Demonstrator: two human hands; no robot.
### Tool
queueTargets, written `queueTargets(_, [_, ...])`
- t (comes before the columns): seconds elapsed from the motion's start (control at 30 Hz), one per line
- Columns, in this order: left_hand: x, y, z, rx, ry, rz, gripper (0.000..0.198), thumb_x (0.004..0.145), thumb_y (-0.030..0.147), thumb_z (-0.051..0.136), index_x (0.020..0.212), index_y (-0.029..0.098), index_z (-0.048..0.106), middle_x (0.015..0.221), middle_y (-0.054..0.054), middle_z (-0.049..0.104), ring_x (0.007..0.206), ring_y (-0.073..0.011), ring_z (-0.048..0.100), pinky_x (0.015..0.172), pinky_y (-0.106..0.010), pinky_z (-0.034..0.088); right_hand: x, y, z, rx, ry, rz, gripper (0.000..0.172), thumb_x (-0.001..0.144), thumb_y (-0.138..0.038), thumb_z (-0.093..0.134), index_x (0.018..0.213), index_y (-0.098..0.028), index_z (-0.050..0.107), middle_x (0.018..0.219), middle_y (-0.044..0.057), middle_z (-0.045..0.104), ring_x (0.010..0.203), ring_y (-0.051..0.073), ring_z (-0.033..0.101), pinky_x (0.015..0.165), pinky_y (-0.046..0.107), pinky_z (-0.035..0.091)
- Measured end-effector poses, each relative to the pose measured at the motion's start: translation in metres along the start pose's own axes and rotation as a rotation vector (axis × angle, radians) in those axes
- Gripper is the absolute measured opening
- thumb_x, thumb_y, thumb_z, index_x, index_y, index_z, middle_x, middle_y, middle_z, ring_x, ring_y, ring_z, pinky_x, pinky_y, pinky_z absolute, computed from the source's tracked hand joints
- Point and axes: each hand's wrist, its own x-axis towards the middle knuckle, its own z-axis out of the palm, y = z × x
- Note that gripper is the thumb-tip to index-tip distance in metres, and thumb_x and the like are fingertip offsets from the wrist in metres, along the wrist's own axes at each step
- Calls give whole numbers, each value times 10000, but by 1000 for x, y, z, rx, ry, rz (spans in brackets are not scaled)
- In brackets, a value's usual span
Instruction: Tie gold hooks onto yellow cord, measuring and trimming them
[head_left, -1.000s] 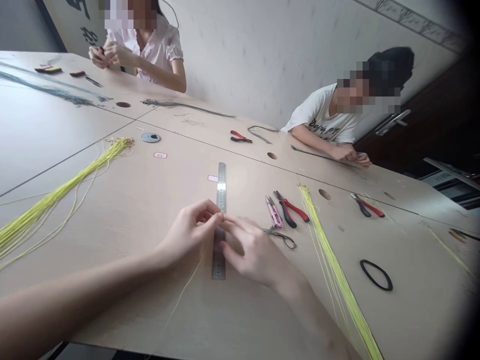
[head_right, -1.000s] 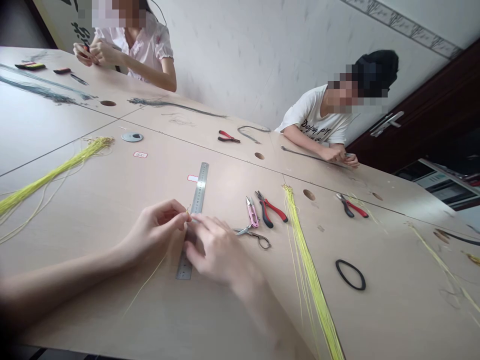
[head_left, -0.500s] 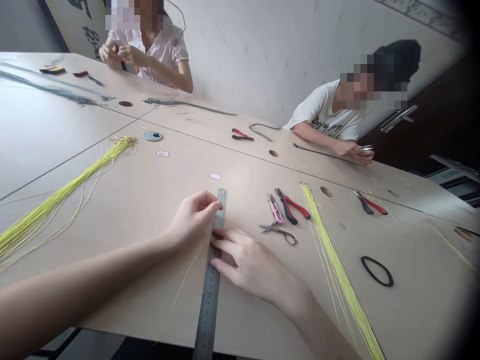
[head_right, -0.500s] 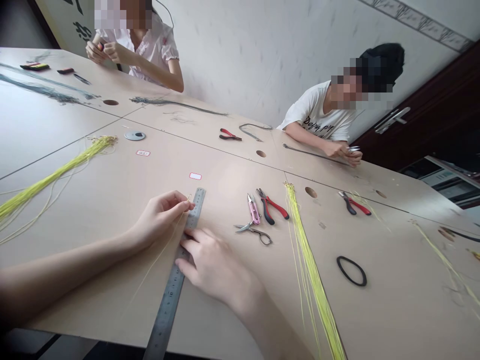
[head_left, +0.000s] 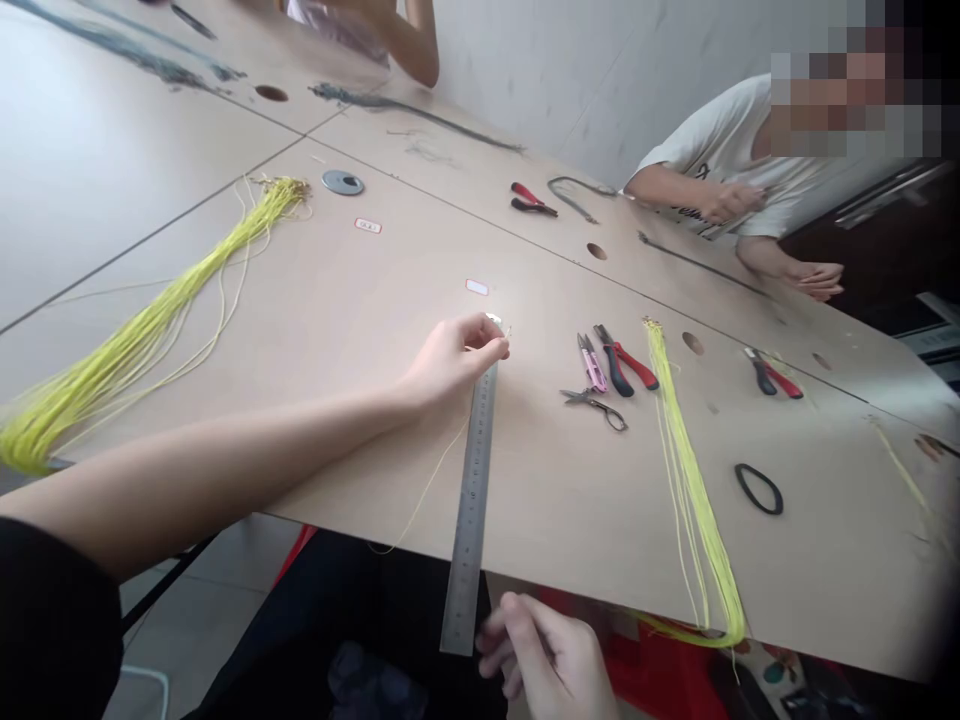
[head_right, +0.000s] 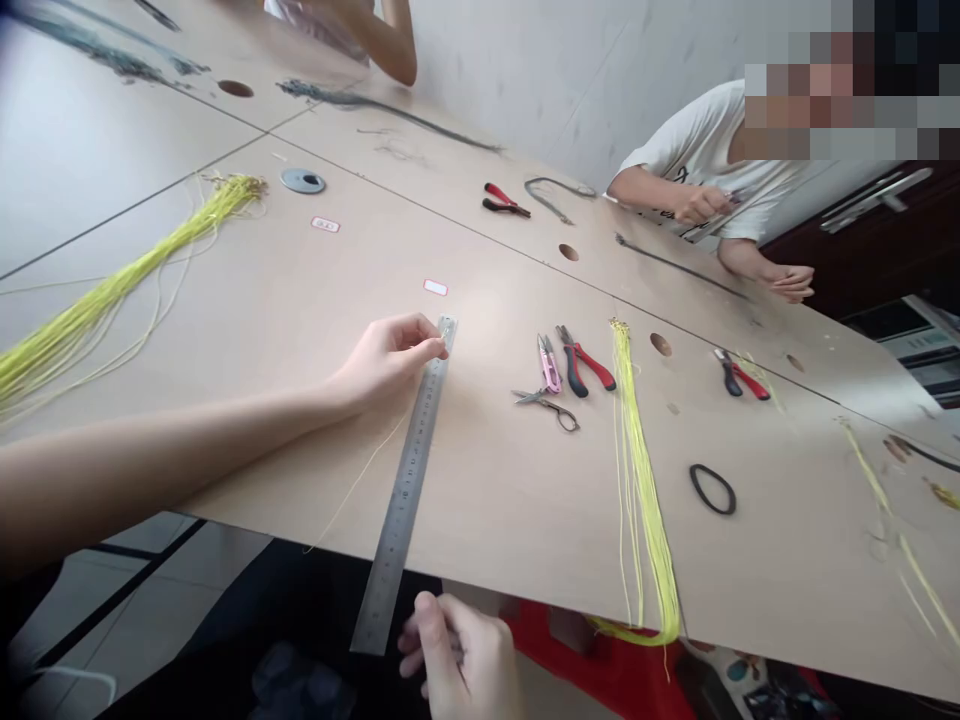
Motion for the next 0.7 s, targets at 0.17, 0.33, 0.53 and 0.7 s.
queueTargets(0.17, [1, -2, -1, -9, 8, 31, 109, 758, 195, 490, 676, 155, 551, 756, -17, 630, 737, -132, 567, 677, -264, 404, 15, -3, 19, -26, -56, -53, 540, 819, -594, 432, 515, -163, 549, 467, 42, 577, 378, 133, 524, 402, 232, 394])
queueTargets(0.33, [3, -7, -3, -6, 34, 44, 104, 757, 211, 489, 690, 157, 546, 743, -18, 628, 720, -133, 567, 666, -266, 407, 10, 0, 36, 178, -110, -89, 515, 831, -563, 448, 624, -140, 655, 564, 85, 658, 488, 172, 609, 488, 255, 463])
queueTargets(0.53, [4, -8, -2, -2, 14, 41, 109, 753, 217, 498, 683, 157, 556, 739, -20, 631, 724, -141, 578, 695, -282, 418, 4, 0, 57, 465, -250, -19, 429, 795, -557, 524, 811, -144, 637, 565, 58, 668, 400, 121, 532, 404, 221, 378])
queueTargets(0.7, [1, -2, -5, -20, 32, 33, 104, 761, 200, 496, 681, 160, 548, 702, -11, 605, 694, -135, 570, 653, -271, 409, 1, 4, 53, 416, -261, -249, 413, 795, -547, 522, 656, -184, 662, 506, 45, 614, 429, 140, 545, 425, 250, 417])
